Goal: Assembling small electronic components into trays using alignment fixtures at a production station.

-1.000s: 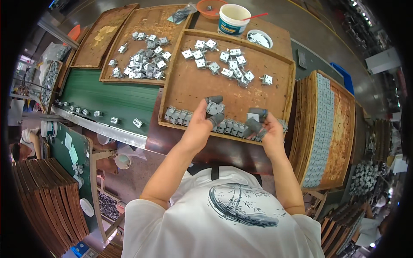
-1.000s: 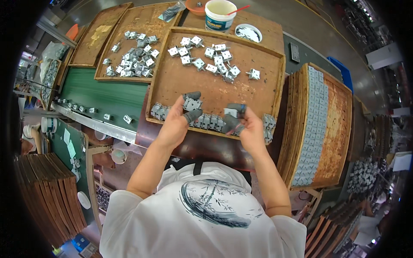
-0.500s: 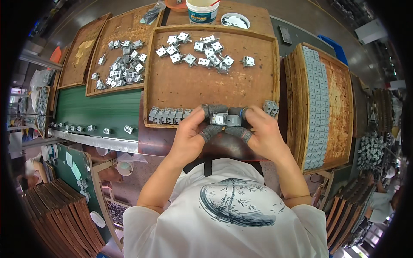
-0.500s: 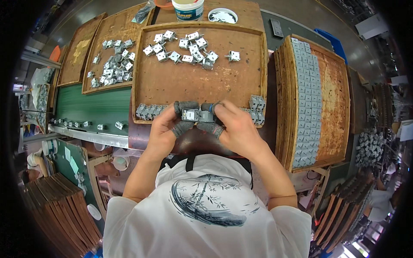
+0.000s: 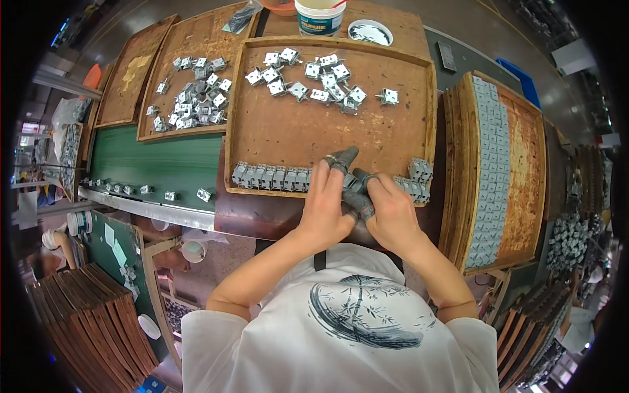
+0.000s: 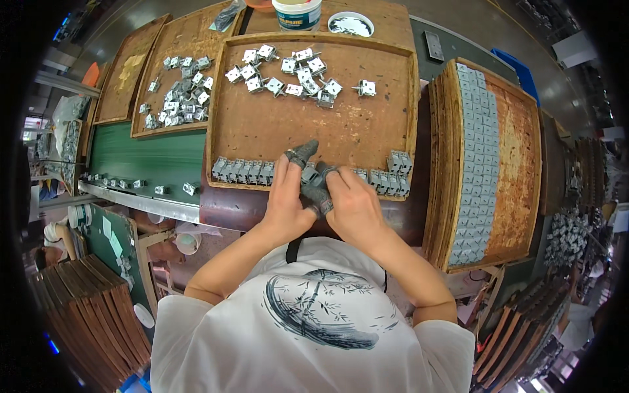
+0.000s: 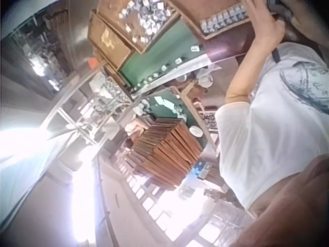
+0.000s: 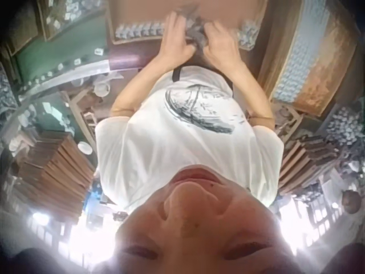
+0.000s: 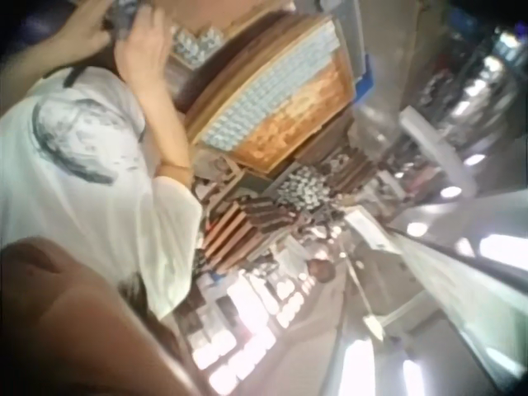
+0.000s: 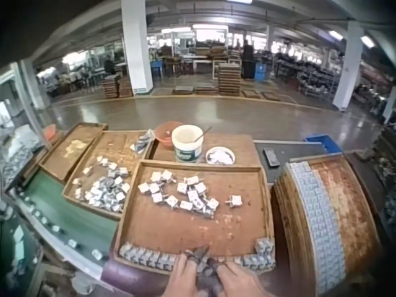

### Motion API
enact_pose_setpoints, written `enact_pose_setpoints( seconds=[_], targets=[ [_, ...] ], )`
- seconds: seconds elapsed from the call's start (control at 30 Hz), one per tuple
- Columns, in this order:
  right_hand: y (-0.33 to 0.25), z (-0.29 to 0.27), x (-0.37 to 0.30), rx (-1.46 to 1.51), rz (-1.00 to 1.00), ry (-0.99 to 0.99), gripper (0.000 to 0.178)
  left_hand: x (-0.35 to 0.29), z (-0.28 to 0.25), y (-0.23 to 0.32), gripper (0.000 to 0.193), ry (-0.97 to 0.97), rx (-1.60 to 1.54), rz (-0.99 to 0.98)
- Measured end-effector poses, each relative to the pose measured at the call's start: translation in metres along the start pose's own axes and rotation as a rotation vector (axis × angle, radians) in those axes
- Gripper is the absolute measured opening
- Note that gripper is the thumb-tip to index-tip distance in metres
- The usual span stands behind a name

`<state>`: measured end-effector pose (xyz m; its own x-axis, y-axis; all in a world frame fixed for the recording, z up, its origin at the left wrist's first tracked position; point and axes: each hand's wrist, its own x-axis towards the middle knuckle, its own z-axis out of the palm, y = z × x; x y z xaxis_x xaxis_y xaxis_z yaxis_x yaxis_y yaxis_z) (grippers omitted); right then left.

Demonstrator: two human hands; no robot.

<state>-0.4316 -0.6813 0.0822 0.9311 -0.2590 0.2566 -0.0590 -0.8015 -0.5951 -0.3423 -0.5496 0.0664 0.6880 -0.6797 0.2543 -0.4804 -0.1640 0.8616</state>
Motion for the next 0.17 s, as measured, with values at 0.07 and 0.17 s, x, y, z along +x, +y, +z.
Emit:
enact_pose_setpoints(
  seconds=[0.07,0.17],
  targets=[
    [-0.001,-0.011,0.001,0.046,0.045,-0.083,0.028,0.001,0.0,-0.012,0.083,-0.065,0.117,0.113],
    [0.02,-0.021,0.008,0.343,0.346,-0.412,0.058,0.002,-0.003,-0.02,0.092,-0.341,-0.153,0.058]
  ],
)
